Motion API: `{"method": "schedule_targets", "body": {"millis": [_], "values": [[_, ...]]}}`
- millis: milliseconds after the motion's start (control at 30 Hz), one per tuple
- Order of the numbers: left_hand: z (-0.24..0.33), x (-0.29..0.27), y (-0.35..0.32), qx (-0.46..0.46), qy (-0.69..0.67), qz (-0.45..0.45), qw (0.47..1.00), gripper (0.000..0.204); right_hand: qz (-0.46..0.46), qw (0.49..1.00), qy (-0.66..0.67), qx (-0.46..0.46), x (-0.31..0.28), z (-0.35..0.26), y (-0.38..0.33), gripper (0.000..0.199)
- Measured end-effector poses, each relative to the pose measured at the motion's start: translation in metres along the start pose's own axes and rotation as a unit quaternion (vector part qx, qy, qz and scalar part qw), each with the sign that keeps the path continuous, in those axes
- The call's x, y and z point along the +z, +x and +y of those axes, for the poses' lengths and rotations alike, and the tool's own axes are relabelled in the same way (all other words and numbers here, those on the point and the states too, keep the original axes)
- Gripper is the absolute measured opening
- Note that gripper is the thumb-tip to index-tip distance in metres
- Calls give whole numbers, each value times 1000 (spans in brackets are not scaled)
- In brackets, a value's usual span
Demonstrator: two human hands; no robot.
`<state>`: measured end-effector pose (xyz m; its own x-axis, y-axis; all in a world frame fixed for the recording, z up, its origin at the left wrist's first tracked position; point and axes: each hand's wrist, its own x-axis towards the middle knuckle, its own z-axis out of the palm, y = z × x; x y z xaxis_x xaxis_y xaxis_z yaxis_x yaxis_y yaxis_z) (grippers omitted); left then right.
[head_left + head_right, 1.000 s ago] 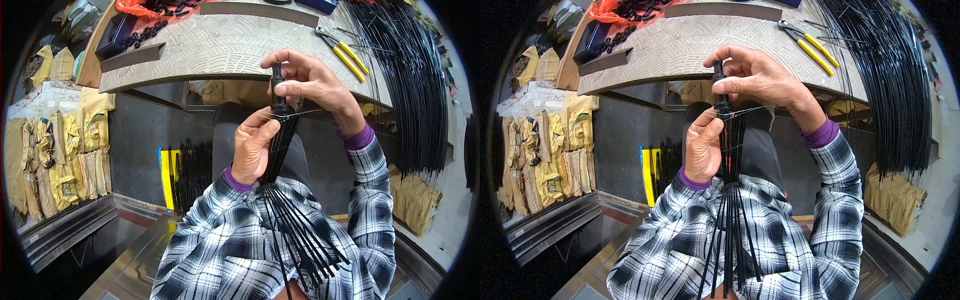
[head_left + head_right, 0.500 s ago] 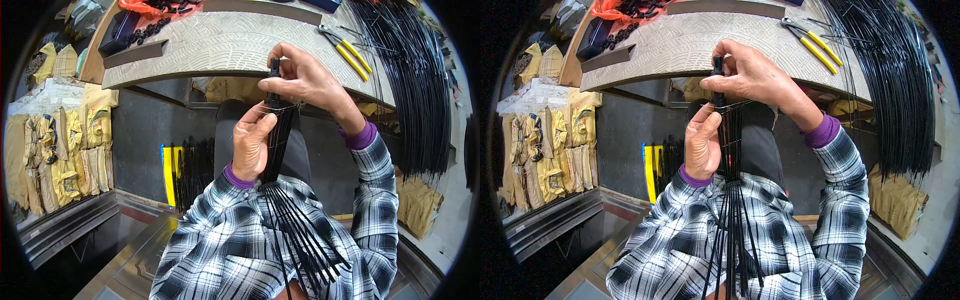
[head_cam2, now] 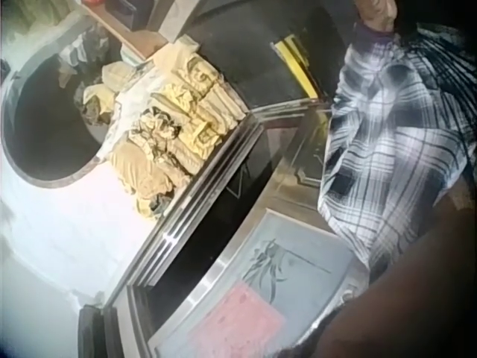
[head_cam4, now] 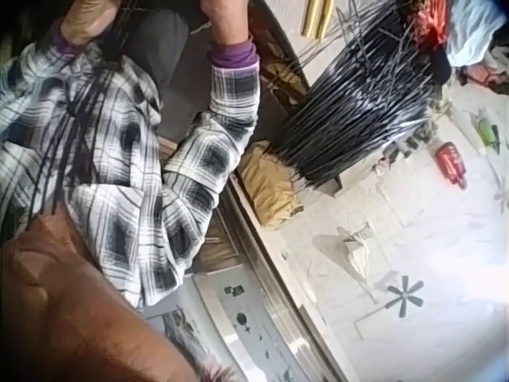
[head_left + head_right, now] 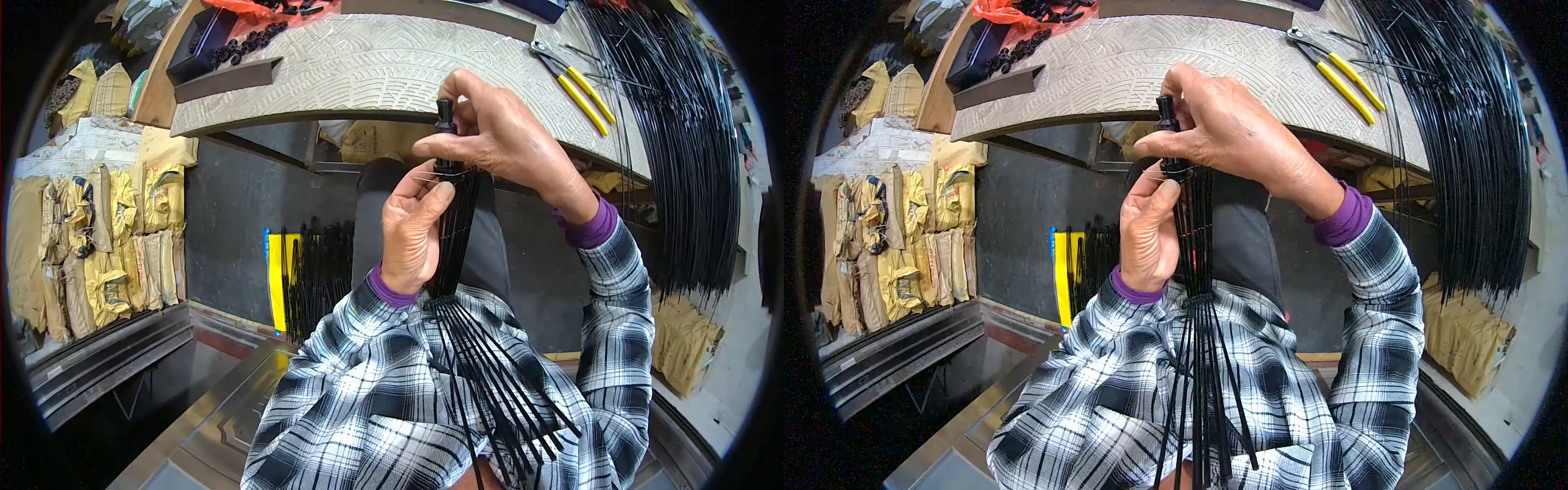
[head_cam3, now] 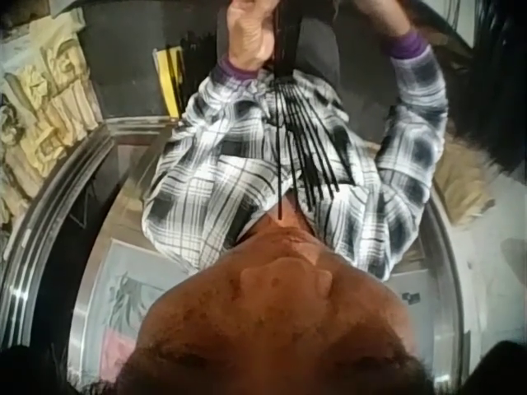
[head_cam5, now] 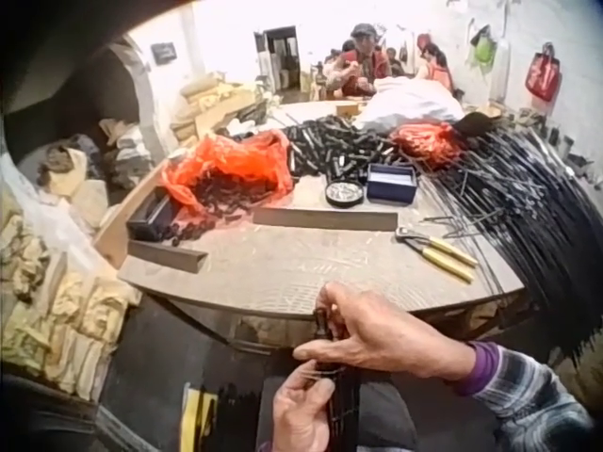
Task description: Assembling connectors onto black cables using a caliper for measurement and pliers for assembly.
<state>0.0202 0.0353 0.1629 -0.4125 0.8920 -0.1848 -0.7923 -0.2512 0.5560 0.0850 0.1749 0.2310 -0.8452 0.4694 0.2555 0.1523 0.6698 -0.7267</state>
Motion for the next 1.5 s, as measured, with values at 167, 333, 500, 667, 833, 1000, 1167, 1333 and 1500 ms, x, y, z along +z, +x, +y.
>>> {"method": "schedule_targets", "body": {"millis": [167, 333, 500, 667, 833, 1000, 1167, 1333, 1500], "values": [[-1, 1, -3, 2, -2, 9, 1000, 36, -8, 998, 51, 34, 0, 2, 0, 38], [-2, -3, -6, 14, -8, 21, 1000, 37, -73, 994, 75, 42, -6, -1, 1, 36], [-1, 1, -6, 32, -2, 2, 999, 36, -108, 978, 163, 66, -10, 3, 2, 33], [-2, 3, -10, 54, 14, 0, 998, 35, -124, 974, 177, 70, -12, -3, 7, 32], [-3, 0, -10, 71, 14, 1, 997, 37, -51, 997, 58, -10, -8, -5, 3, 33], [-3, -3, -9, 70, 11, -6, 997, 38, -15, 1000, 14, -23, -4, -5, -2, 32], [-5, -3, -11, 70, 14, 8, 997, 37, -15, 999, 18, -22, -4, -8, -3, 33], [-6, -2, -11, 69, 24, 29, 997, 36, 4, 996, -2, -85, -5, -9, -6, 33], [-7, 2, -14, 87, 34, 29, 995, 37, -39, 998, 44, -17, -8, -2, -8, 33]]}}
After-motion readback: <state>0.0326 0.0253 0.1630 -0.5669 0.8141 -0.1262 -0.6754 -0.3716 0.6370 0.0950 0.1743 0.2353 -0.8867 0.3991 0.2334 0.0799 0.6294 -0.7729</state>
